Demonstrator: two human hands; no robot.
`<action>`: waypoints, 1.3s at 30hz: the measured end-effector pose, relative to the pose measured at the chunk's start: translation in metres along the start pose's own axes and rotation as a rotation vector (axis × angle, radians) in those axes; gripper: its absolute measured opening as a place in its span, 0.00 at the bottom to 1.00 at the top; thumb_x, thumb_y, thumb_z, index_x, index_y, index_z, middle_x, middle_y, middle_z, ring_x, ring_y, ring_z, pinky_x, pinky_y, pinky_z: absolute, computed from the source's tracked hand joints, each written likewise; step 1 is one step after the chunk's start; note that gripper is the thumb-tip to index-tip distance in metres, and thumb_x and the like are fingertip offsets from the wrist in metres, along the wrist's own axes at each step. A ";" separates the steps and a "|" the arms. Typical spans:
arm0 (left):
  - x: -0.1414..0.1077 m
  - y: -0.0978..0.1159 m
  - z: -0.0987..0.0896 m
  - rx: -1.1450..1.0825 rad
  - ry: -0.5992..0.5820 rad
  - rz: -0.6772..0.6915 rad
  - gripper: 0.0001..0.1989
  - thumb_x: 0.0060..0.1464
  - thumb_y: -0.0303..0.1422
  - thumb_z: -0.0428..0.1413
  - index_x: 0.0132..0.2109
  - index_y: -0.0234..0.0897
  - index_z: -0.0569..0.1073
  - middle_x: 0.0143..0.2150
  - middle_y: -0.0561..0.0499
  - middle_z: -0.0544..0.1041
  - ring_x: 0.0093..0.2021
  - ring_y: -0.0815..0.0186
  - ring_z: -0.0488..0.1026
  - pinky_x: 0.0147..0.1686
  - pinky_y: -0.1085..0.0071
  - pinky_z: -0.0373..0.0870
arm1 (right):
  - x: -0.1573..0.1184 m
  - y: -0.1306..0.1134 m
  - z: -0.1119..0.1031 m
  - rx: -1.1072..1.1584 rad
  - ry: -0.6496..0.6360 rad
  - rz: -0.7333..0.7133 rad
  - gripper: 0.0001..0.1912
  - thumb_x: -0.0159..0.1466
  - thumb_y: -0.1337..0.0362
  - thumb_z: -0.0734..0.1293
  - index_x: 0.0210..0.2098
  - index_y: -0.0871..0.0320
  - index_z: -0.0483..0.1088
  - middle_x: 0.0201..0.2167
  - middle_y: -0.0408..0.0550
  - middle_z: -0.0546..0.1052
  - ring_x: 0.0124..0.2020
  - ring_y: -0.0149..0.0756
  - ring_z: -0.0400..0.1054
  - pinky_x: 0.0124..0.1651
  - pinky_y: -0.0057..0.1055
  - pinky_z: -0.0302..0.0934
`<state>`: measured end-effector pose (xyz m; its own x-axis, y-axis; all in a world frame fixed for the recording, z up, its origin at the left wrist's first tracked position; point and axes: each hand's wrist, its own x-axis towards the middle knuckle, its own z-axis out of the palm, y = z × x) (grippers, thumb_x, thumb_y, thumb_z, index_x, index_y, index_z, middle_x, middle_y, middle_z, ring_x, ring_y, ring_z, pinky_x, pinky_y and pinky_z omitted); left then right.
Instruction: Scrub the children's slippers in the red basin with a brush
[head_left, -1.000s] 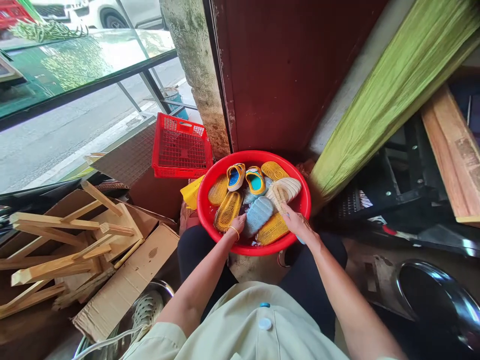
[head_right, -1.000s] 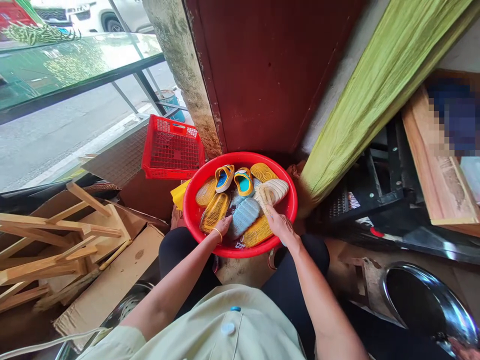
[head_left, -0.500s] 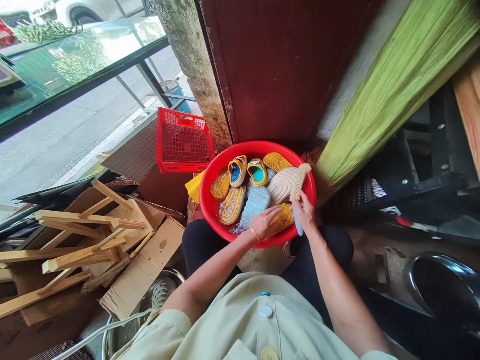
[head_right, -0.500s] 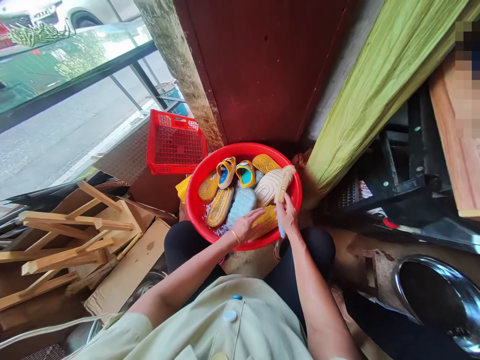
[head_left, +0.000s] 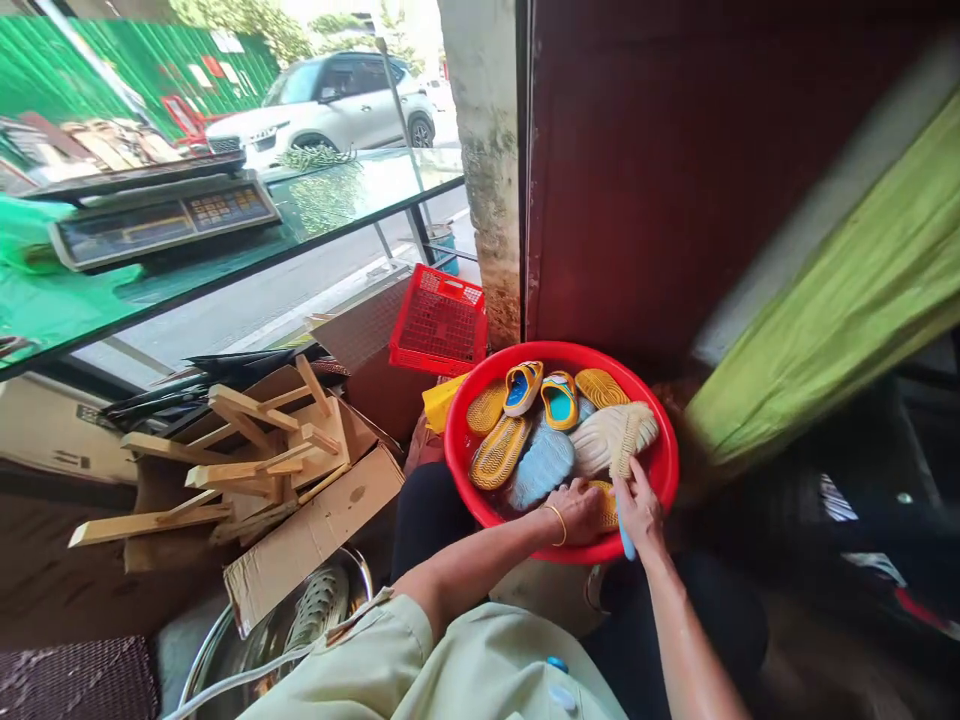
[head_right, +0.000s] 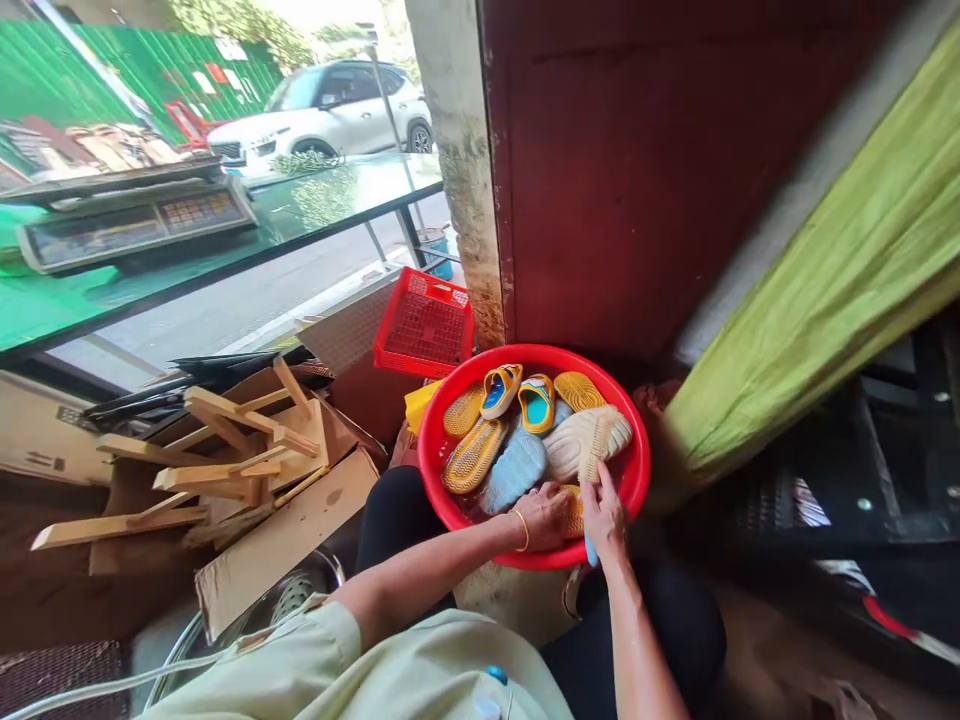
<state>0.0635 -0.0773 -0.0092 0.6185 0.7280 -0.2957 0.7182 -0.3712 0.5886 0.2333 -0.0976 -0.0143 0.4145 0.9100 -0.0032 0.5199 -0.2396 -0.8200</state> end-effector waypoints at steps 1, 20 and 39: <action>-0.004 -0.002 -0.004 -0.035 0.021 0.028 0.47 0.41 0.39 0.69 0.69 0.49 0.61 0.71 0.37 0.59 0.61 0.38 0.70 0.57 0.46 0.71 | -0.001 -0.001 0.000 0.068 0.014 0.014 0.45 0.63 0.38 0.61 0.69 0.64 0.64 0.32 0.55 0.82 0.33 0.46 0.77 0.35 0.37 0.69; -0.025 -0.031 -0.072 -0.622 0.423 0.117 0.37 0.46 0.42 0.68 0.64 0.42 0.73 0.63 0.39 0.72 0.61 0.43 0.71 0.63 0.48 0.67 | -0.013 -0.013 -0.008 0.597 0.278 0.159 0.45 0.59 0.40 0.69 0.67 0.59 0.62 0.28 0.44 0.78 0.18 0.33 0.67 0.22 0.29 0.64; -0.007 -0.071 -0.028 -1.260 0.144 -0.083 0.34 0.37 0.32 0.71 0.56 0.35 0.78 0.51 0.43 0.81 0.55 0.48 0.74 0.58 0.54 0.69 | 0.026 -0.061 0.066 -0.043 -0.240 -0.243 0.35 0.72 0.49 0.52 0.71 0.62 0.60 0.48 0.58 0.82 0.43 0.44 0.79 0.46 0.38 0.73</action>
<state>-0.0010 -0.0394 -0.0280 0.4895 0.8078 -0.3286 -0.0950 0.4239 0.9007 0.1628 -0.0368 -0.0023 0.0901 0.9946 0.0506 0.6147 -0.0156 -0.7886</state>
